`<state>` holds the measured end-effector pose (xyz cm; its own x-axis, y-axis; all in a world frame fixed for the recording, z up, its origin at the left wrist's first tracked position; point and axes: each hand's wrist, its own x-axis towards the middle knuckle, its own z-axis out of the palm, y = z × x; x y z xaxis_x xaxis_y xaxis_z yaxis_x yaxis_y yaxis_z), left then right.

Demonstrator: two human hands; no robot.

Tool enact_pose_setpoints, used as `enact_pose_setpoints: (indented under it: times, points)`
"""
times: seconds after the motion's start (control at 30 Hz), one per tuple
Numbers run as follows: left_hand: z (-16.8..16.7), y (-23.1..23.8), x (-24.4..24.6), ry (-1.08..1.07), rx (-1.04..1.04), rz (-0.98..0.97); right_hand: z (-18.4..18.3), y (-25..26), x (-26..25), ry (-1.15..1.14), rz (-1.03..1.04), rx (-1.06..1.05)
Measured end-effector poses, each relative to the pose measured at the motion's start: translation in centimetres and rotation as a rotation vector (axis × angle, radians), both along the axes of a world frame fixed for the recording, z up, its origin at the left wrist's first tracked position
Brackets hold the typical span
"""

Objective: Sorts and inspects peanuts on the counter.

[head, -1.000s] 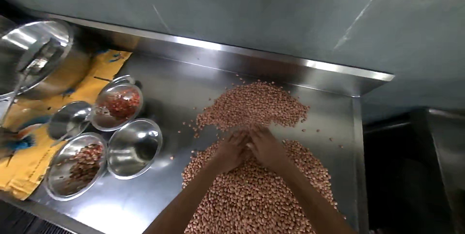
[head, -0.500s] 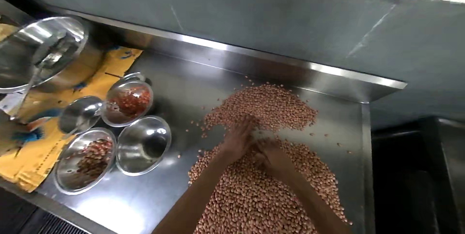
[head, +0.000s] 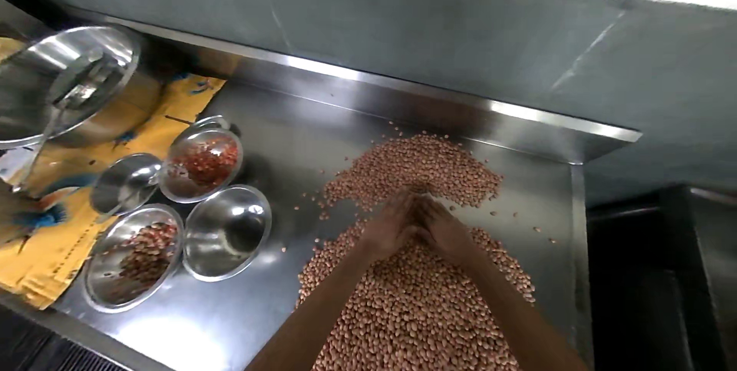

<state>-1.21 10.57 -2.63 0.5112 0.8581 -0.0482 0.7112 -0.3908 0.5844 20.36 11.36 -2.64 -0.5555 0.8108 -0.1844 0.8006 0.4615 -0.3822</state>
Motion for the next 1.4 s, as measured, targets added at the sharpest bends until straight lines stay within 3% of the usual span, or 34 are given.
enact_pose_setpoints:
  times: [0.17, 0.23, 0.3, 0.37, 0.57, 0.67, 0.8, 0.9, 0.97, 1.07, 1.17, 1.27, 1.4]
  points:
    - [0.8, 2.2, 2.5, 0.245, -0.142, -0.176, 1.7, -2.3, 2.1, 0.05, -0.008, -0.242]
    - [2.1, 1.5, 3.0, 0.237, -0.203, -0.238, 2.5, -3.1, 3.5, 0.199, -0.105, -0.107]
    - [1.9, 0.4, 2.9, 0.201, -0.213, -0.283, 1.8, -2.6, 4.4, 0.342, -0.206, 0.185]
    - [2.2, -0.1, 2.7, 0.195, -0.236, -0.308, 1.8, -0.5, 4.6, 0.293, -0.264, 0.257]
    - [3.1, 0.9, 3.4, 0.116, -0.199, -0.185, 0.1, 2.8, 4.0, -0.105, -0.192, 0.025]
    - [2.9, 3.4, 4.2, 0.118, -0.121, -0.149, 0.6, 1.4, 3.2, -0.099, -0.18, -0.065]
    - [0.1, 4.6, 5.3, 0.189, -0.024, -0.224, 1.6, -0.8, 4.1, -0.012, -0.121, -0.15]
    - [0.5, 3.1, 5.8, 0.218, -0.074, -0.294, 0.2, -2.2, 6.6, 0.297, -0.196, 0.275]
    - [0.1, 2.2, 6.0, 0.225, -0.082, -0.357, 0.4, -1.3, 7.5, 0.316, -0.321, 0.372]
    - [0.9, 2.0, 6.3, 0.238, -0.122, -0.409, 0.7, 1.3, 8.2, 0.098, -0.384, 0.14]
    - [2.5, 2.6, 6.9, 0.213, -0.164, -0.383, -1.5, 2.0, 8.1, -0.022, -0.295, 0.093]
    - [3.5, 4.2, 8.0, 0.193, -0.161, -0.307, -0.5, 0.5, 7.3, -0.012, -0.26, -0.031]
    - [1.4, 6.3, 9.3, 0.231, -0.064, -0.335, 1.0, -2.3, 7.9, 0.093, -0.195, -0.105]
